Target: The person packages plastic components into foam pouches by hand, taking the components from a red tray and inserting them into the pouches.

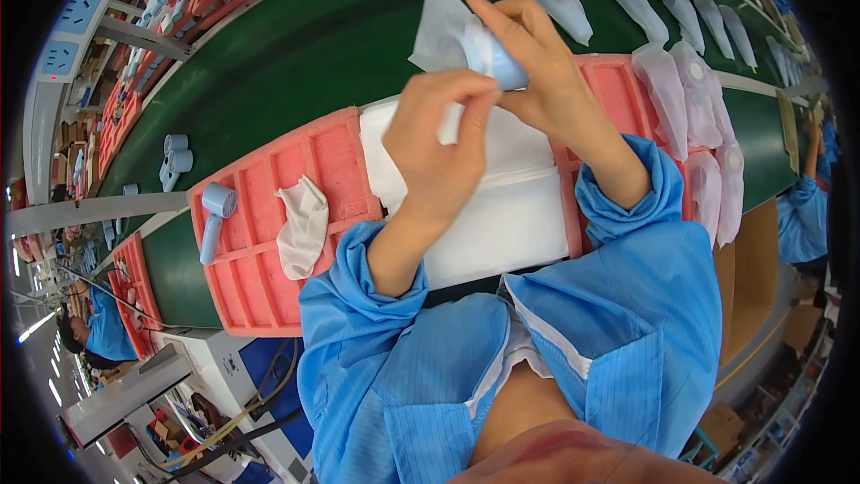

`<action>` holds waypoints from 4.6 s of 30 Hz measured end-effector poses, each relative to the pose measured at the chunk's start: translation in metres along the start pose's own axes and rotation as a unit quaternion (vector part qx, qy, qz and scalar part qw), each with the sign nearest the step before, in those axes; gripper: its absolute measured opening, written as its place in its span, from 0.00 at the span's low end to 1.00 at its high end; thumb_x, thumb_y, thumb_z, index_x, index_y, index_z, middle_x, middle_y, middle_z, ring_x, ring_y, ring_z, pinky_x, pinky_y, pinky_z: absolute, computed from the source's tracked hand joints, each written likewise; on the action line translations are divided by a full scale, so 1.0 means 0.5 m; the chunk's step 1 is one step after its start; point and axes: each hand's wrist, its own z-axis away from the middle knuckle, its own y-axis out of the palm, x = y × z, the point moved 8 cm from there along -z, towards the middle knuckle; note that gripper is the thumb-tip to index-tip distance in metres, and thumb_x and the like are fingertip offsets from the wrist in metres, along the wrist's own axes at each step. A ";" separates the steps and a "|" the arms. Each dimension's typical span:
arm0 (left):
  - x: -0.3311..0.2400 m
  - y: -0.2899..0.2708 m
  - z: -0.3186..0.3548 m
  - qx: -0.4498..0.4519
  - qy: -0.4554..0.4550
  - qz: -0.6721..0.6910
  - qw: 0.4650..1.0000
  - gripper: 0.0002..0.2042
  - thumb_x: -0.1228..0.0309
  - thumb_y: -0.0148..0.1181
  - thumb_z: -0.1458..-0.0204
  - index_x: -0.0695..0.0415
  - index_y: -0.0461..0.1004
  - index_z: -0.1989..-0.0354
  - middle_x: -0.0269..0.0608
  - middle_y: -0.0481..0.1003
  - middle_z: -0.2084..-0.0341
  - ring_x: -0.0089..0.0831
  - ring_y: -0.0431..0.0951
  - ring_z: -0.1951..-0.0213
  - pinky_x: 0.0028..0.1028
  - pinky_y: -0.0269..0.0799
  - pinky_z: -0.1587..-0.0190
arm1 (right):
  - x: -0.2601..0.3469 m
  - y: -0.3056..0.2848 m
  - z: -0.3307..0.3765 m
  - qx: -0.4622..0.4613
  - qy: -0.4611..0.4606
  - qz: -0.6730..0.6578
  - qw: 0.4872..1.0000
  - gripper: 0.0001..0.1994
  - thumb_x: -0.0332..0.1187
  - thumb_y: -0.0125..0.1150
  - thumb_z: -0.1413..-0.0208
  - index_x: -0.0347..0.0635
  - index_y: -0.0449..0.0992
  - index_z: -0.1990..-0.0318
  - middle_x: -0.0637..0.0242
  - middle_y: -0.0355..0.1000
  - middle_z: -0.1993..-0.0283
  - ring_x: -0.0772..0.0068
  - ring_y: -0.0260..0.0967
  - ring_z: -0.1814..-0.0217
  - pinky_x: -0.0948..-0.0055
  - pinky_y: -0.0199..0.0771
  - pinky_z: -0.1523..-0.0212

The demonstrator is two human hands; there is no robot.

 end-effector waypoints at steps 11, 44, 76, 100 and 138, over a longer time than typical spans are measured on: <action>0.025 0.024 -0.018 0.069 -0.001 -0.186 0.980 0.30 0.82 0.65 0.63 0.55 0.69 0.46 0.45 0.69 0.52 0.35 0.75 0.57 0.27 0.72 0.60 | -0.046 -0.016 0.008 -0.056 0.094 -0.049 0.993 0.36 0.27 0.71 0.60 0.39 0.63 0.39 0.59 0.64 0.51 0.61 0.64 0.48 0.71 0.67 0.50; 0.110 -0.038 -0.098 -0.017 -0.166 -0.027 0.986 0.09 0.68 0.67 0.52 0.61 0.78 0.70 0.34 0.72 0.69 0.24 0.70 0.63 0.22 0.64 0.60 | -0.115 0.032 0.024 0.128 0.270 -0.224 0.927 0.21 0.40 0.67 0.48 0.36 0.70 0.53 0.68 0.68 0.72 0.80 0.65 0.76 0.78 0.66 0.75; 0.217 0.173 0.040 0.261 -0.089 -0.260 0.925 0.16 0.62 0.70 0.59 0.57 0.74 0.67 0.44 0.72 0.69 0.41 0.75 0.69 0.34 0.72 0.66 | -0.477 0.006 0.068 -0.032 0.399 -0.169 0.901 0.21 0.41 0.63 0.48 0.40 0.70 0.50 0.65 0.74 0.63 0.74 0.67 0.68 0.74 0.69 0.66; -0.069 -0.070 0.017 0.102 0.032 -0.261 0.959 0.03 0.77 0.62 0.53 0.59 0.74 0.73 0.38 0.72 0.78 0.29 0.73 0.77 0.22 0.67 0.75 | -0.593 -0.036 0.111 -0.151 0.316 0.042 0.936 0.26 0.32 0.63 0.51 0.37 0.69 0.43 0.48 0.72 0.49 0.51 0.72 0.50 0.64 0.69 0.48; 0.063 -0.083 -0.104 0.003 -0.062 -0.099 0.993 0.08 0.73 0.68 0.57 0.62 0.75 0.73 0.40 0.71 0.74 0.26 0.72 0.76 0.23 0.67 0.74 | -0.160 0.101 0.043 0.297 0.296 -0.415 0.807 0.33 0.36 0.70 0.58 0.32 0.66 0.44 0.65 0.73 0.60 0.75 0.70 0.58 0.77 0.66 0.52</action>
